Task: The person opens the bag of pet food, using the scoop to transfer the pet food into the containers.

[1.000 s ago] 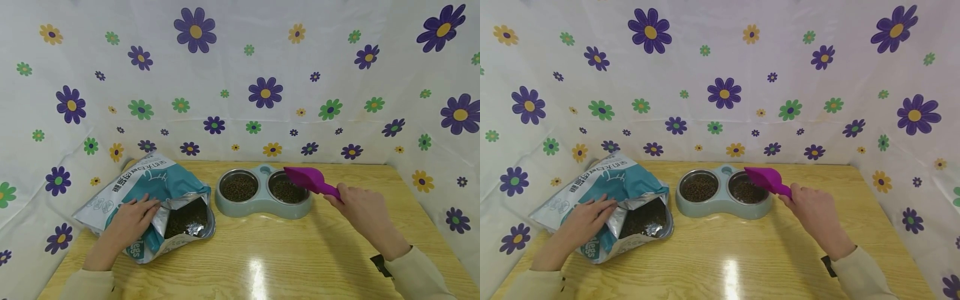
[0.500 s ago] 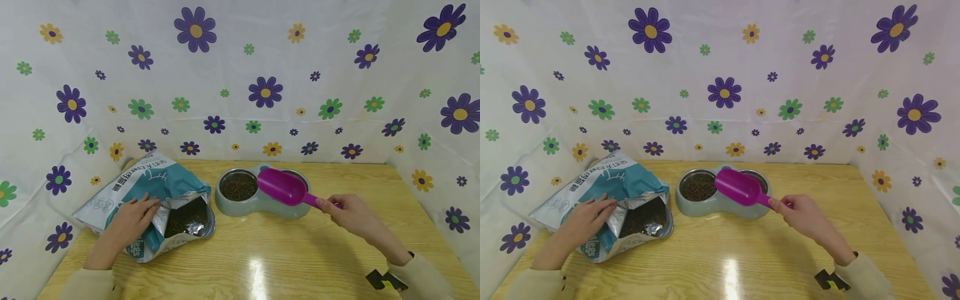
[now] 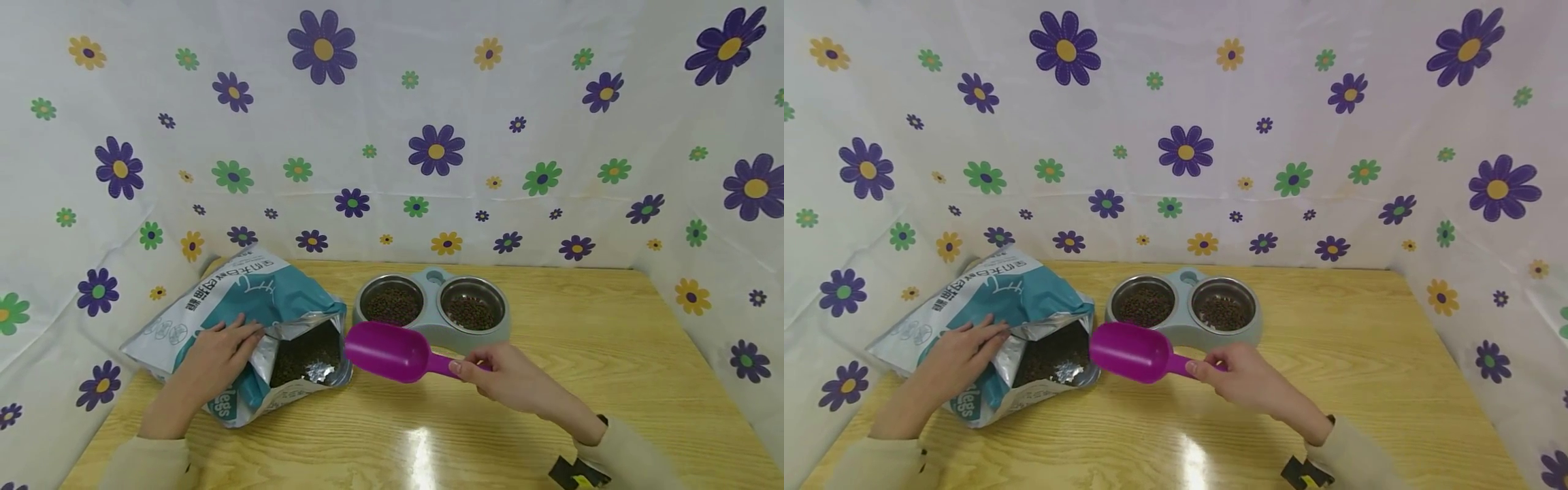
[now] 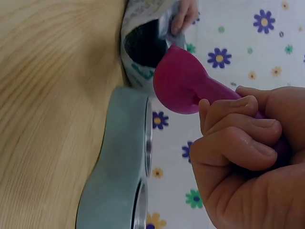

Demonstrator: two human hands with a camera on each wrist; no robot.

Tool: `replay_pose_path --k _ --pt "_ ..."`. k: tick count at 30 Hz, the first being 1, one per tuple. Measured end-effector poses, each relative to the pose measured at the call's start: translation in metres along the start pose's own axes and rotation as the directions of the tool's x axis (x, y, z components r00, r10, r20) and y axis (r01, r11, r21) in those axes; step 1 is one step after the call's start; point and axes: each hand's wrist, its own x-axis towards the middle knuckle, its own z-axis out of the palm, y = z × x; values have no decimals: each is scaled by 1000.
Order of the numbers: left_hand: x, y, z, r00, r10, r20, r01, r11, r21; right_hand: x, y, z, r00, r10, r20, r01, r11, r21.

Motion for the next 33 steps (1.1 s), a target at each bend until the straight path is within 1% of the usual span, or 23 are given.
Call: replay_pose_path --k 2,7,11,16,21,24,26,29,31,33 --pt "0 0 0 1000 2 -4 -2 1000 2 7 -4 8 1000 -22 16 22 1000 -11" --pt "0 0 0 1000 3 -5 -3 1000 2 24 -17 21 998 -51 30 54 994 -94" --pt "0 0 0 1000 14 -18 -14 1000 0 40 -29 26 998 -34 57 41 990 -135" --pt "0 1 0 999 22 -31 -22 1000 -1 60 -46 28 991 12 130 10 986 -164" --pt "0 1 1 1000 15 -21 -15 1000 -6 76 -57 26 970 73 234 -51 994 -97" --pt "0 0 2 999 18 -33 -19 1000 -6 86 -60 26 953 108 284 -96 994 -57" --pt "1 -1 2 999 24 -45 -24 1000 -2 92 -61 29 942 131 308 -127 991 -34" --pt "1 -1 2 999 24 -45 -24 1000 0 100 -58 35 926 163 339 -183 983 26" --pt "1 -1 1 999 16 -37 -16 1000 0 103 -55 40 919 174 353 -210 976 64" --pt "0 0 1 1000 3 -23 -3 1000 -2 104 -50 45 917 175 358 -223 970 98"
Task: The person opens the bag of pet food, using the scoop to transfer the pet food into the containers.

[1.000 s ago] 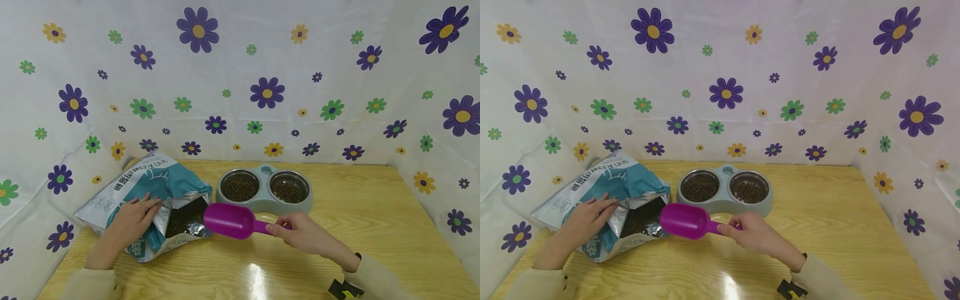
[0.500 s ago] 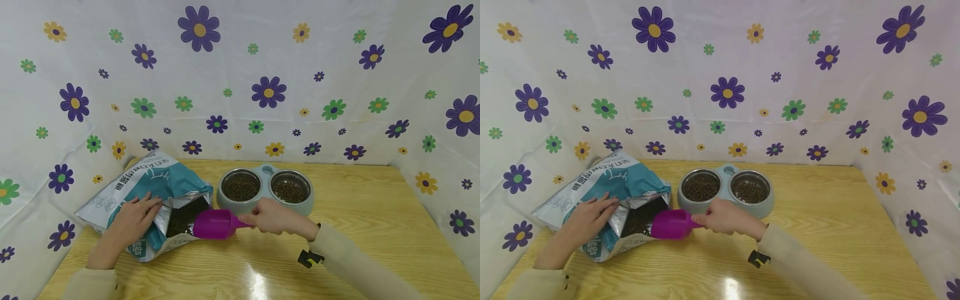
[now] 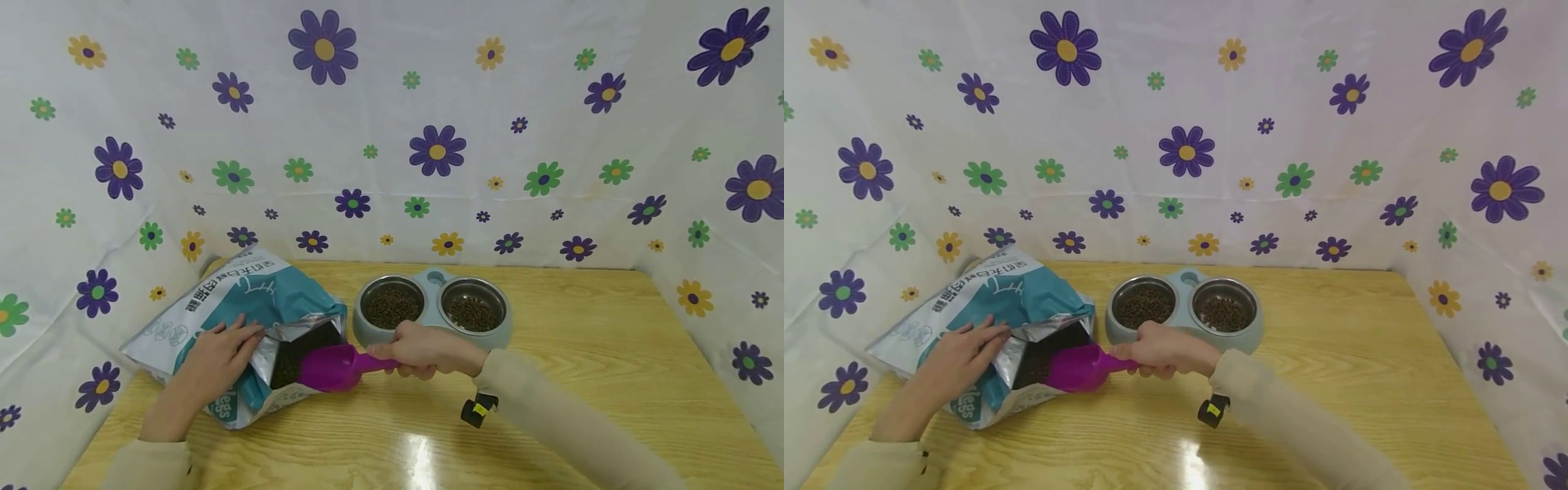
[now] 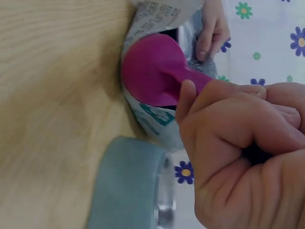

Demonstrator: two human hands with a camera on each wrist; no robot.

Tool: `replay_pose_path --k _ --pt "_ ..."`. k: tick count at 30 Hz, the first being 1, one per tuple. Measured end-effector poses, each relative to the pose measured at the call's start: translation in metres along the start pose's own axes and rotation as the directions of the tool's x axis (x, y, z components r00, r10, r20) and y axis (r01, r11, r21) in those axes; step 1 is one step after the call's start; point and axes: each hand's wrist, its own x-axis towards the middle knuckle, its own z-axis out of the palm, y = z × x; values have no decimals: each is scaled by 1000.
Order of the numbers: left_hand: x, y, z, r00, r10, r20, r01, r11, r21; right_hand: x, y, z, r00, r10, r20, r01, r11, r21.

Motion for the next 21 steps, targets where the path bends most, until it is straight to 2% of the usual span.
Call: replay_pose_path --k 5,15,21 --pt "0 1 0 1000 -17 16 17 1000 -3 5 14 7 999 -36 -7 36 998 49" --pt "0 -1 0 1000 6 -9 -6 1000 5 6 48 11 990 -134 -46 136 990 45" --pt "0 -1 1 1000 5 -2 -5 1000 1 6 67 13 987 -150 -53 155 983 102"
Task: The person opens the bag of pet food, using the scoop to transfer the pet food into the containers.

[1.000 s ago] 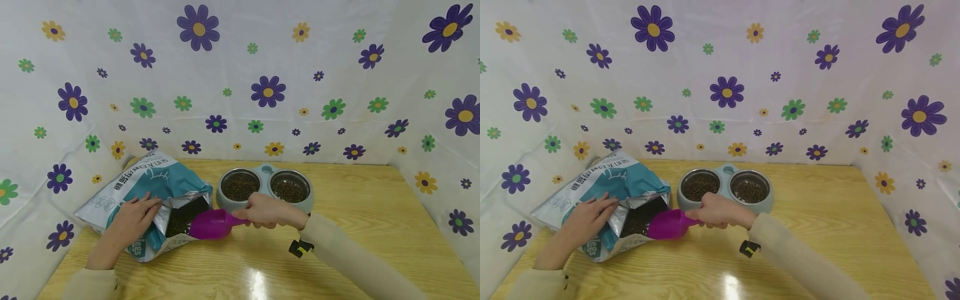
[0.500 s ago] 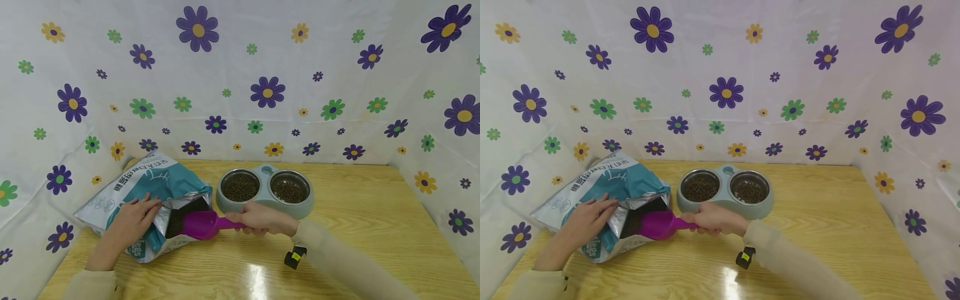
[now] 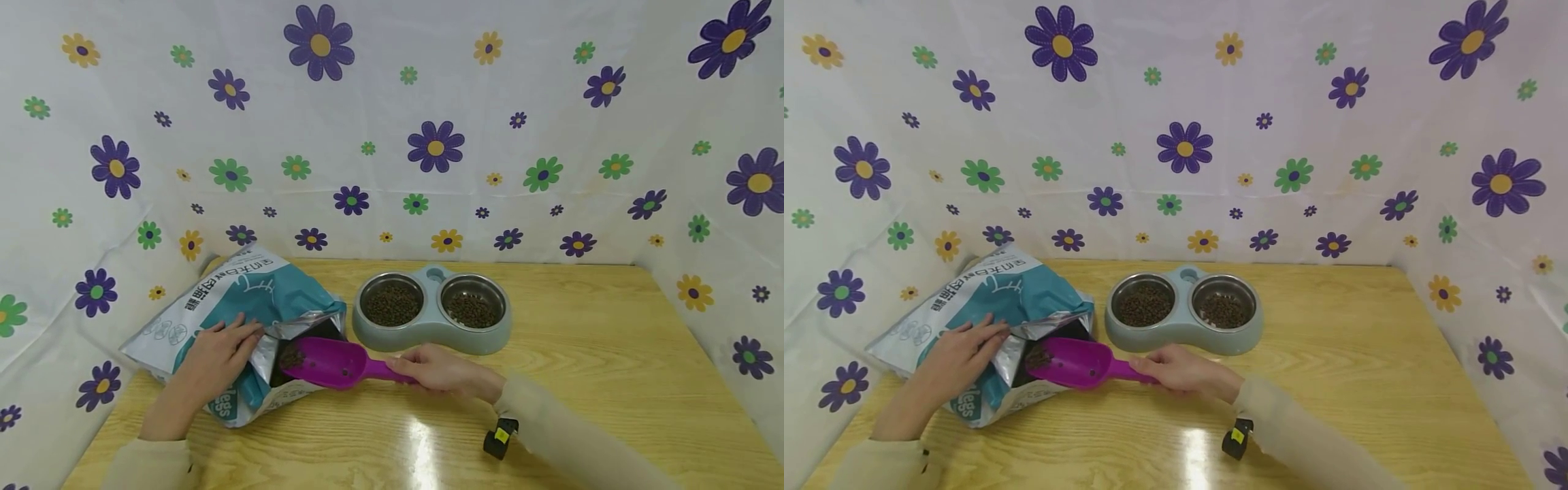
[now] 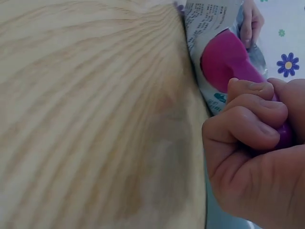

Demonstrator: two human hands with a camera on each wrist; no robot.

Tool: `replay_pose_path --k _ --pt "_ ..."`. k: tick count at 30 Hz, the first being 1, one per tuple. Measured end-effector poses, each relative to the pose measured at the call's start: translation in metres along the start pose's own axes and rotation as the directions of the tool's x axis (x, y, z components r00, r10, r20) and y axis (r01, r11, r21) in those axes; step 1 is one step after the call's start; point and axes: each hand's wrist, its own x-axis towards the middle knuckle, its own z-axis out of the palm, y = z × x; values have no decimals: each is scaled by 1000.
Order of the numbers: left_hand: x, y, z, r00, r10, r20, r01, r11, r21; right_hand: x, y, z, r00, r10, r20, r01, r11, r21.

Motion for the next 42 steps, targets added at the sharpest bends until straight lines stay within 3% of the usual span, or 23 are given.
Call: replay_pose_path --k 13,21,28,36,42 --pt "2 1 0 999 30 -36 -30 1000 2 -14 13 -7 996 -87 1 87 991 100" --pt "2 1 -1 1000 16 -12 -16 1000 9 -38 14 -22 992 -123 -9 123 983 136" --pt "0 1 0 1000 2 13 -2 1000 2 -66 21 -47 992 -127 -24 130 979 160" --pt "0 0 0 1000 2 11 -2 1000 3 -95 28 -81 987 -88 -136 101 991 87" --pt "0 1 -1 1000 -9 17 9 1000 -4 -117 34 -102 958 -87 -272 73 995 -61"
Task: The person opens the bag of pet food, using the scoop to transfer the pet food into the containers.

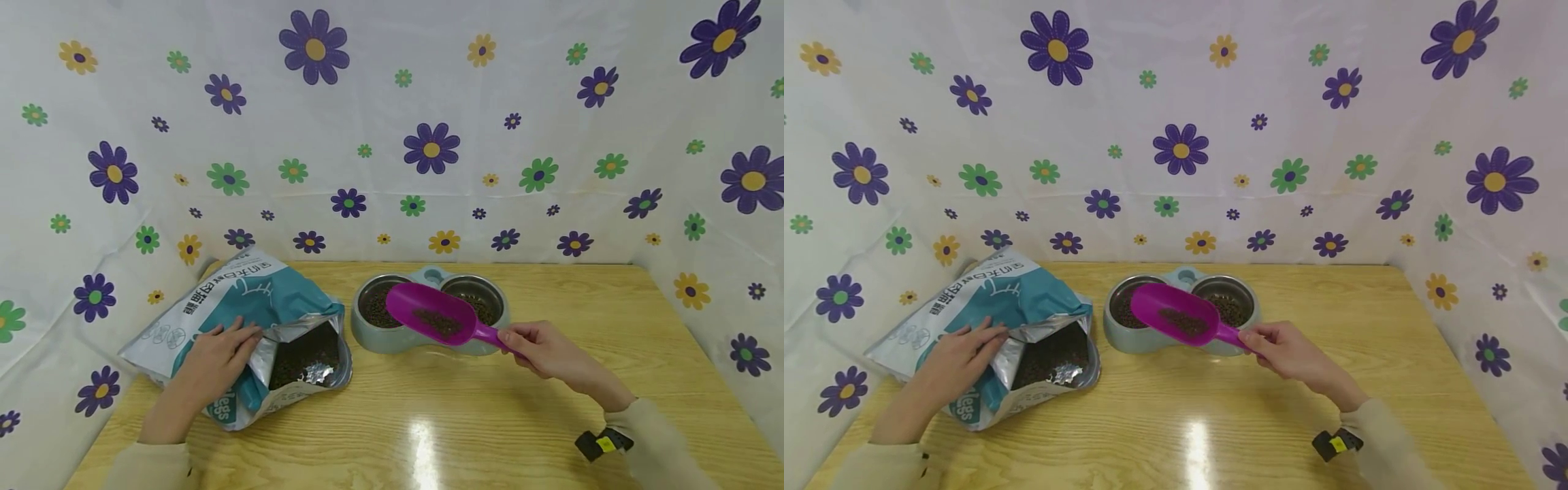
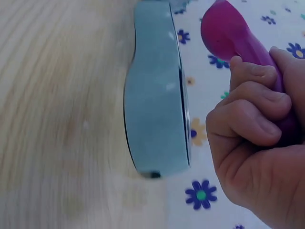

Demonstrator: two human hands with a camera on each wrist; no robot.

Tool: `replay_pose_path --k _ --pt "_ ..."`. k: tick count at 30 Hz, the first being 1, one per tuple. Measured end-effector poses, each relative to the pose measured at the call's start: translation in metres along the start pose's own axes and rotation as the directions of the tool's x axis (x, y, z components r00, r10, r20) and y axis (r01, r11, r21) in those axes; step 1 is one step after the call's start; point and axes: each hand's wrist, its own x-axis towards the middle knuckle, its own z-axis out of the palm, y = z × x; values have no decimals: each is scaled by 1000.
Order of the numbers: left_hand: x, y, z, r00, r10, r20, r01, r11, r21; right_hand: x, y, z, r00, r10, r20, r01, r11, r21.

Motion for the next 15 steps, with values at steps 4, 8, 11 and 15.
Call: replay_pose_path --k 4,8,11,15 --pt "0 0 0 1000 -6 -1 6 1000 -4 -10 2 -16 992 7 -126 -22 993 -116" --pt "0 0 -1 1000 -7 -8 7 1000 -6 -16 1 -27 966 -37 -255 -36 960 -276" --pt "0 1 -1 1000 -12 -1 12 1000 -9 -17 1 -32 941 -104 -321 -43 906 -420" --pt "0 2 -1 1000 -17 9 17 1000 -12 -17 3 -33 913 -171 -370 -68 832 -551"
